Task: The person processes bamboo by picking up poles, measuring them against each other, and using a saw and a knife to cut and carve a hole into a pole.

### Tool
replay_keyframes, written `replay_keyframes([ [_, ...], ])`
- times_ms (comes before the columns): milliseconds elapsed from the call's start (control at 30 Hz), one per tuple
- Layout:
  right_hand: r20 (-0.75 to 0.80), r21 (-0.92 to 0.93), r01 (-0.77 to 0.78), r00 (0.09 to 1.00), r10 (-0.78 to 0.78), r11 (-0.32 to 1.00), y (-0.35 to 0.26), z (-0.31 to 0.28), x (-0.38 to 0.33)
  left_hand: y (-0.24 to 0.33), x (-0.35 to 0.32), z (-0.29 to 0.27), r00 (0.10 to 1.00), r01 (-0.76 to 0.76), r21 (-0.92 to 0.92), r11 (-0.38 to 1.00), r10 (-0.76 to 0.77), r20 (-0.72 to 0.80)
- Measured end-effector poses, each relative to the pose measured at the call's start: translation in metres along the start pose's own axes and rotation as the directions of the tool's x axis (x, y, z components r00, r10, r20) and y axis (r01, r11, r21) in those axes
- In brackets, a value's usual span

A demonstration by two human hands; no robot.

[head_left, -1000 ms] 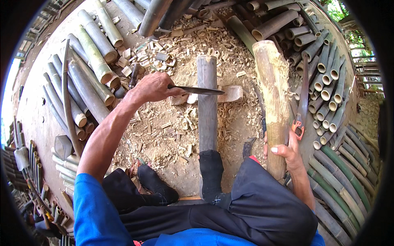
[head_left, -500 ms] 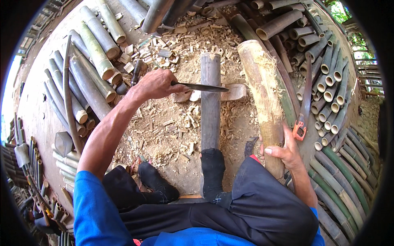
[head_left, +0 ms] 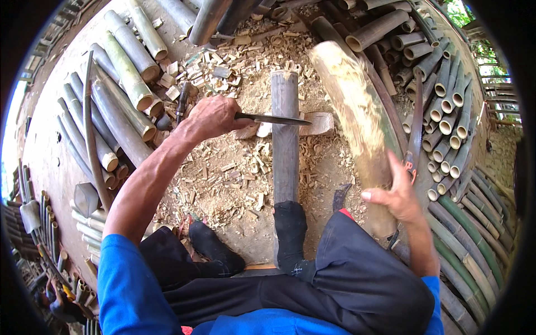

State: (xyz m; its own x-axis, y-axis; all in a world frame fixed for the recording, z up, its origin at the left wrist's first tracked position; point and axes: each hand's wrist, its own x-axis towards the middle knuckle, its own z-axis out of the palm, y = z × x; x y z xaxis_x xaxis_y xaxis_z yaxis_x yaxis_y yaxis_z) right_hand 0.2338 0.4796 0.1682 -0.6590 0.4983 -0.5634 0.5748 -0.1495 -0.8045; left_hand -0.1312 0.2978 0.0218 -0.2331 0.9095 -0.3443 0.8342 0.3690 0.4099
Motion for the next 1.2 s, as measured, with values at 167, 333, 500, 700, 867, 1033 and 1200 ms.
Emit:
replay_keyframes([
  [167, -0.101, -0.251, 0.524, 0.822, -0.560, 0.814, -0.087, 0.014, 0.016, -0.007, -0.016, 0.004, 0.998, 0.065, 0.075, 0.995, -0.064, -0.015],
  [333, -0.016, -0.556, 0.316, 0.921, -0.390, 0.769, 0.003, 0.045, 0.090, 0.010, 0.005, 0.005, 0.999, 0.029, 0.038, 0.999, -0.030, 0.013],
  [500, 0.180, -0.618, 0.425, 0.896, -0.407, 0.661, -0.147, -0.016, 0.063, -0.006, 0.000, 0.009, 1.000, 0.004, 0.040, 0.999, -0.004, 0.016],
  [700, -0.344, -0.481, 0.620, 0.517, -0.784, 0.620, -0.133, -0.042, 0.051, 0.002, 0.004, 0.011, 1.000, -0.011, 0.022, 1.000, 0.010, 0.017],
  [867, 0.034, -0.871, 0.205, 0.931, -0.363, 0.446, -0.153, -0.004, 0.095, -0.008, 0.008, 0.014, 0.995, 0.058, -0.029, 0.998, -0.055, 0.087],
  [1033, -0.056, -0.583, 0.561, 0.694, -0.718, 0.588, -0.206, -0.050, 0.025, -0.011, 0.005, 0.006, 0.996, -0.013, 0.015, 1.000, 0.012, 0.089],
  [1200, -0.339, -0.552, 0.578, 0.502, -0.795, 0.601, -0.139, -0.016, 0.051, -0.005, 0.013, 0.005, 0.996, -0.068, 0.025, 0.997, 0.066, 0.061],
])
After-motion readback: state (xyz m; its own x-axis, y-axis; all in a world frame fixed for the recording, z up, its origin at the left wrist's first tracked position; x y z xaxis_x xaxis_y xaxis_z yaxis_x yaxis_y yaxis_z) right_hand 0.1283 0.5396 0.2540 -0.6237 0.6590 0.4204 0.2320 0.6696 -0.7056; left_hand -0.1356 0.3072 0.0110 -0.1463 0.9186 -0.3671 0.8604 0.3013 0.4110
